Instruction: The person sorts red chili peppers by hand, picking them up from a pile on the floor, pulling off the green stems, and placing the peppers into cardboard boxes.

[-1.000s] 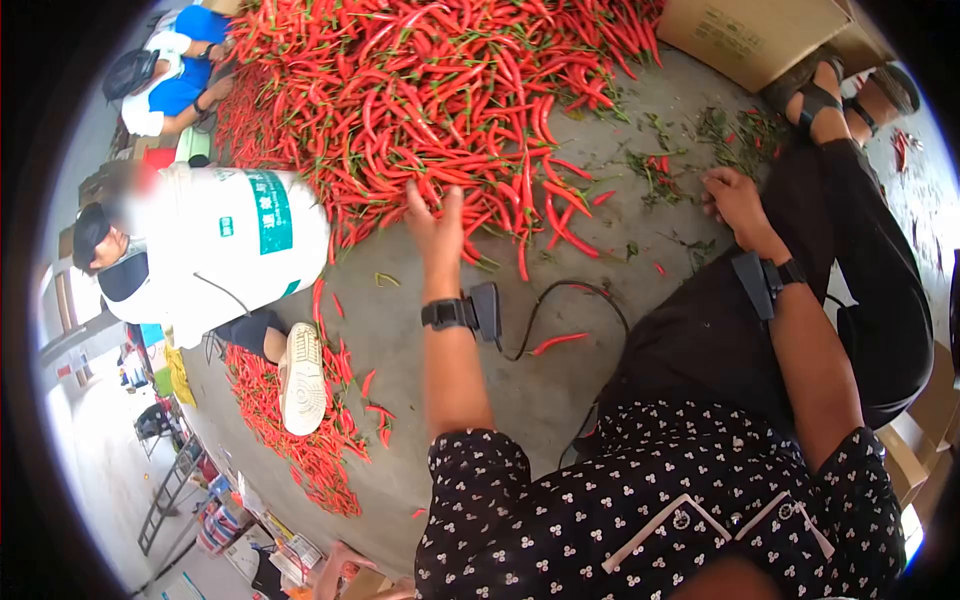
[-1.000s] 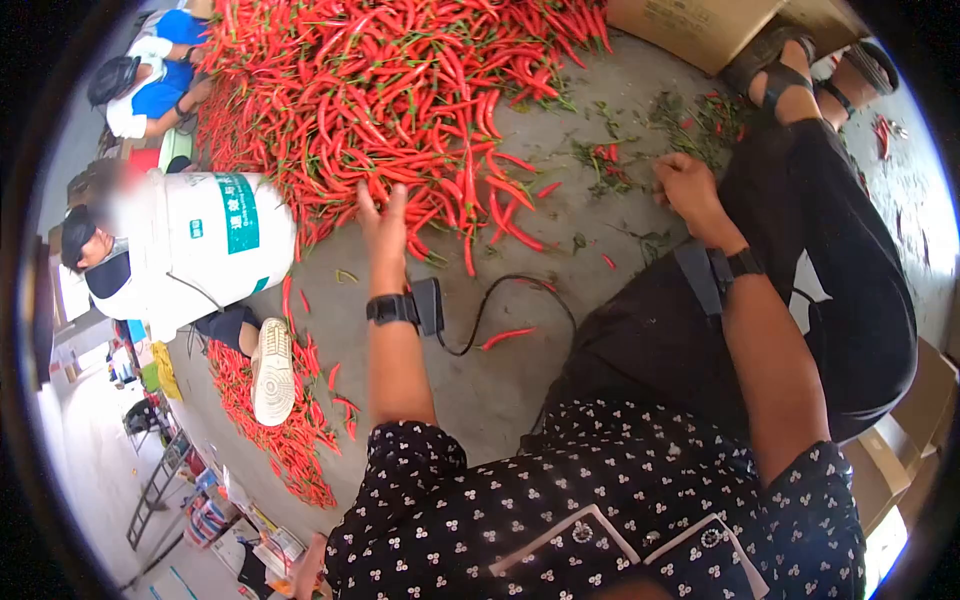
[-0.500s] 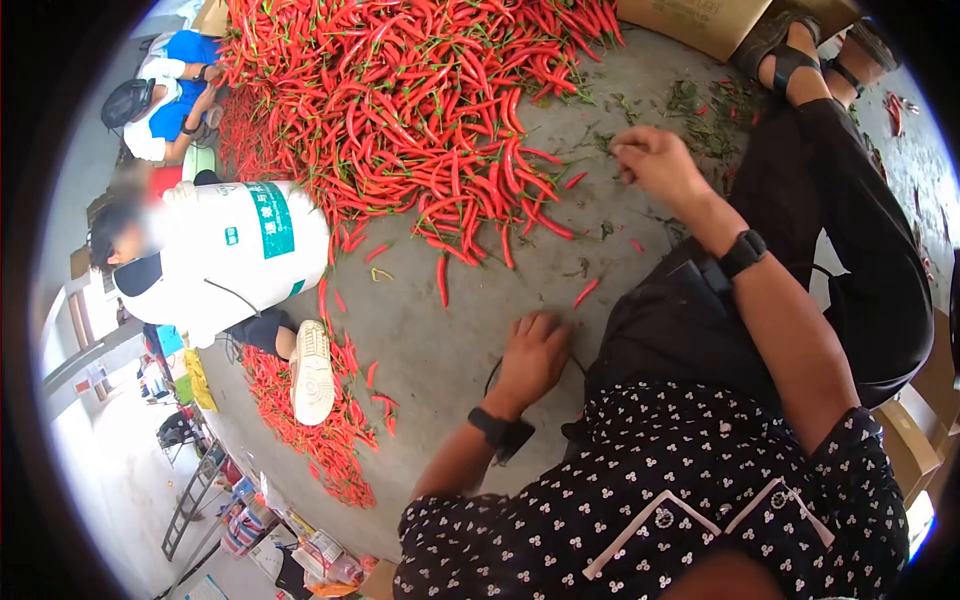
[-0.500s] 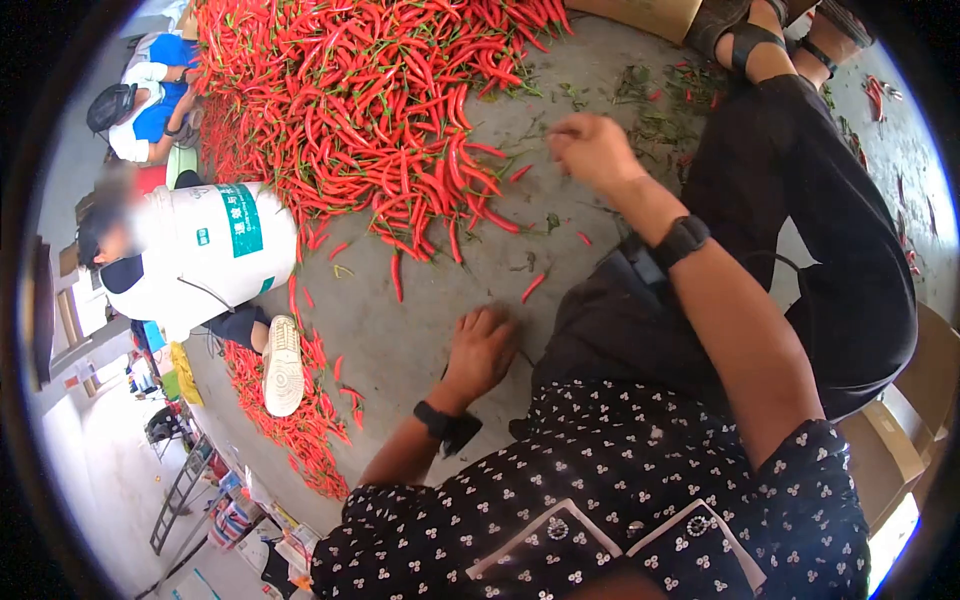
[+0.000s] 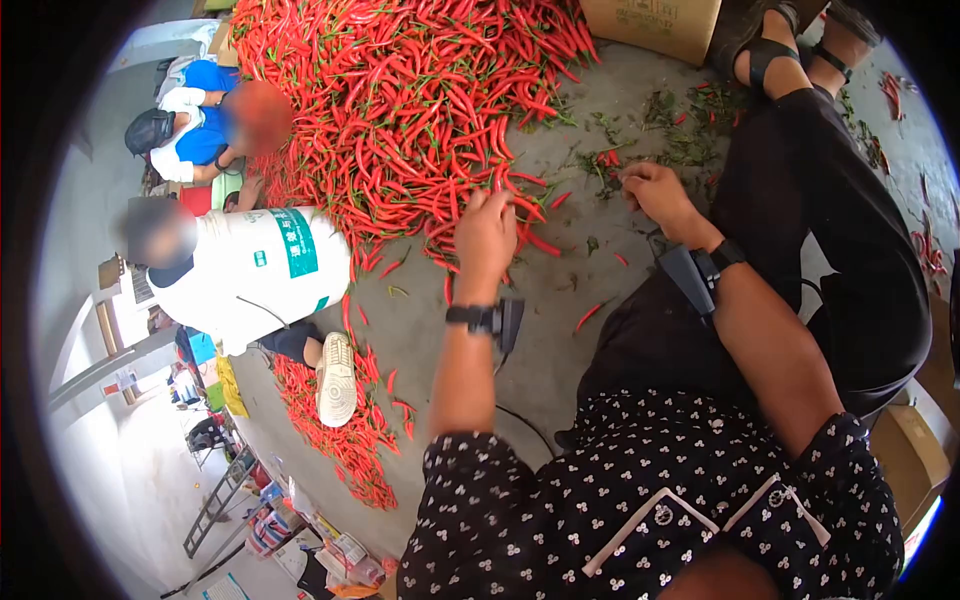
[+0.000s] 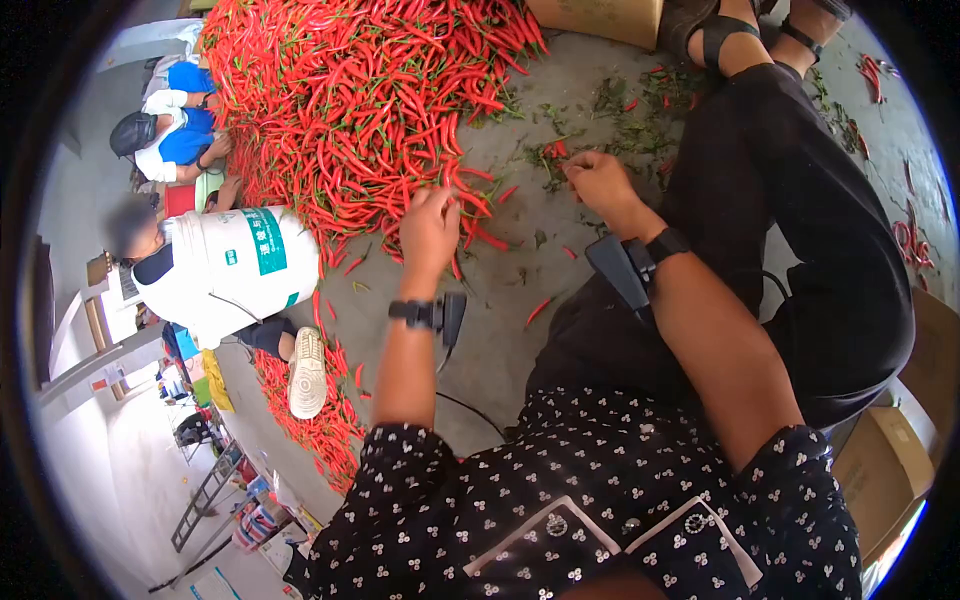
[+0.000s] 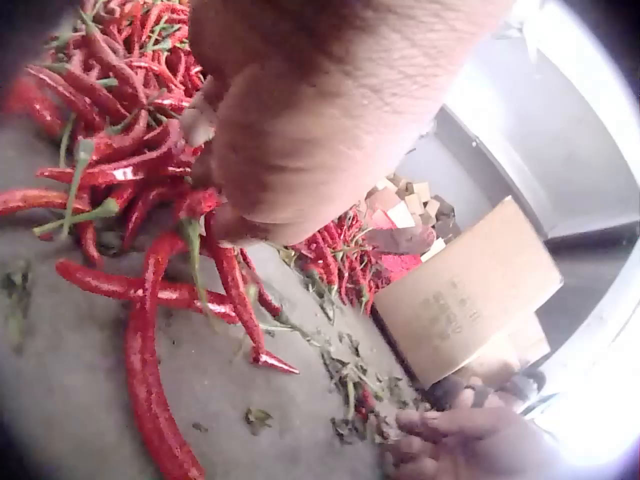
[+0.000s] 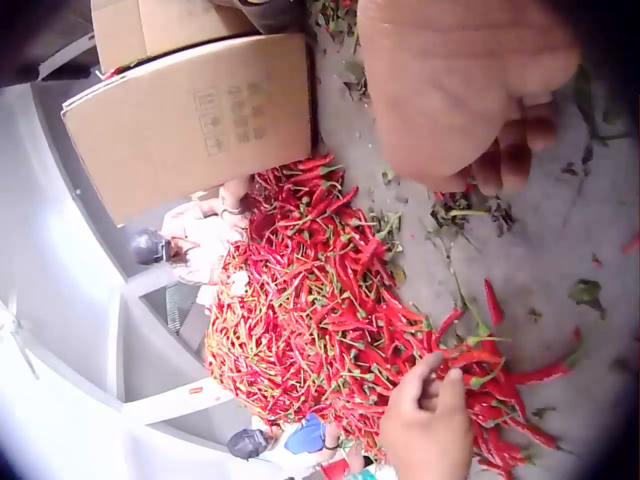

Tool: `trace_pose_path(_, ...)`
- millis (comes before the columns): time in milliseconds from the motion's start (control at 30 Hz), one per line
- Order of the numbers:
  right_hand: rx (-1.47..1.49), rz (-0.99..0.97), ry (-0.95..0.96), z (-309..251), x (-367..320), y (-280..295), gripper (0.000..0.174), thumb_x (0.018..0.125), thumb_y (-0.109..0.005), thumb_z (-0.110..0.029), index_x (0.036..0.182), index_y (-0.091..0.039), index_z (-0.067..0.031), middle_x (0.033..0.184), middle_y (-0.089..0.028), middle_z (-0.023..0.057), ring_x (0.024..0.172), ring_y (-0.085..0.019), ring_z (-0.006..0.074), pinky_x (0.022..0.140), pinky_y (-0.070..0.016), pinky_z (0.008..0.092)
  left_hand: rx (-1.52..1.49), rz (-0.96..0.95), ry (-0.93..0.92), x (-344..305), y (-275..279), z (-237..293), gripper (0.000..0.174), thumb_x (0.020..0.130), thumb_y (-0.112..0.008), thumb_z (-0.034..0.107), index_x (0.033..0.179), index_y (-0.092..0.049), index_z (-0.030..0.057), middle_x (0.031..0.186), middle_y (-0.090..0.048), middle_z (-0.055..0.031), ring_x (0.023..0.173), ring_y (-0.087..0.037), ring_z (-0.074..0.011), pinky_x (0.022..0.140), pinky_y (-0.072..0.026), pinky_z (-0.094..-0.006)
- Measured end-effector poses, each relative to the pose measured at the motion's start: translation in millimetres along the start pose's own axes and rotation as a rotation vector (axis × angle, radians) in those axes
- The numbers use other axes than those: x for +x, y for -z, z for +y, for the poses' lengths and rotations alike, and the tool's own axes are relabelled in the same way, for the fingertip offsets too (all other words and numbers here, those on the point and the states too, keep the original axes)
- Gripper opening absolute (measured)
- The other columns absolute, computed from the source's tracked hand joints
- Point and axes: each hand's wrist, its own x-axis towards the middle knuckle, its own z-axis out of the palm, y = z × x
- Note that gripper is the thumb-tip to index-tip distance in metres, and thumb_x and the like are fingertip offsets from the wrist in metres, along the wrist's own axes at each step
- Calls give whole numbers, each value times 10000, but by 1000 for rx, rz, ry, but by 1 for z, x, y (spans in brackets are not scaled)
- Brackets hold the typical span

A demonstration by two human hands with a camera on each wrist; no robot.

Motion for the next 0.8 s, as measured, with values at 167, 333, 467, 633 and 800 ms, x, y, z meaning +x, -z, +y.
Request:
trace_pose_path(167, -125, -62, 1, 4, -2, -5, 241, 810, -512, -138, 976, -575, 26, 723, -574, 56, 594, -541, 117, 555, -433, 268, 171, -101, 8, 26, -21, -8, 202, 700, -550, 54, 892, -605, 80, 856, -548, -138, 793, -563, -329, 671, -460, -421)
trace_pose_path(333, -132, -66, -16, 5, -4, -4, 212, 804, -521, -140, 929, -575, 23, 711, -567, 44, 574, -536, 114, 534, -429, 267, 242, -191, -43, 19, -10, -7, 163, 708, -600, 97, 865, -571, 65, 882, -542, -125, 794, -556, -330, 653, -459, -419)
trace_pose_path(467, -146, -85, 14, 6, -5, -1, 197, 821, -509, -160, 907, -574, 6, 684, -546, 29, 561, -530, 112, 496, -414, 271, -45, 53, -52, 3, 20, 7, 138, 729, -600, 92, 855, -560, 54, 875, -545, -127, 783, -553, -312, 657, -453, -397)
trace_pose_path(633, -209, -97, 24, 3, -3, -2, 203, 841, -486, -170, 918, -568, -1, 686, -545, 33, 557, -532, 118, 471, -397, 266, 562, 617, -225, -10, 151, -39, 120, 759, -547, 46, 875, -574, 33, 879, -575, -108, 835, -565, -262, 702, -465, -346)
trace_pose_path(800, -232, -82, -45, 5, -4, 0, 187, 847, -480, -169, 910, -562, -13, 703, -558, 39, 570, -540, 120, 446, -383, 265, 1047, 959, 455, -32, 296, -105, 348, 747, -605, 130, 1059, -518, 2, 1112, -480, -198, 944, -530, -353, 774, -466, -393)
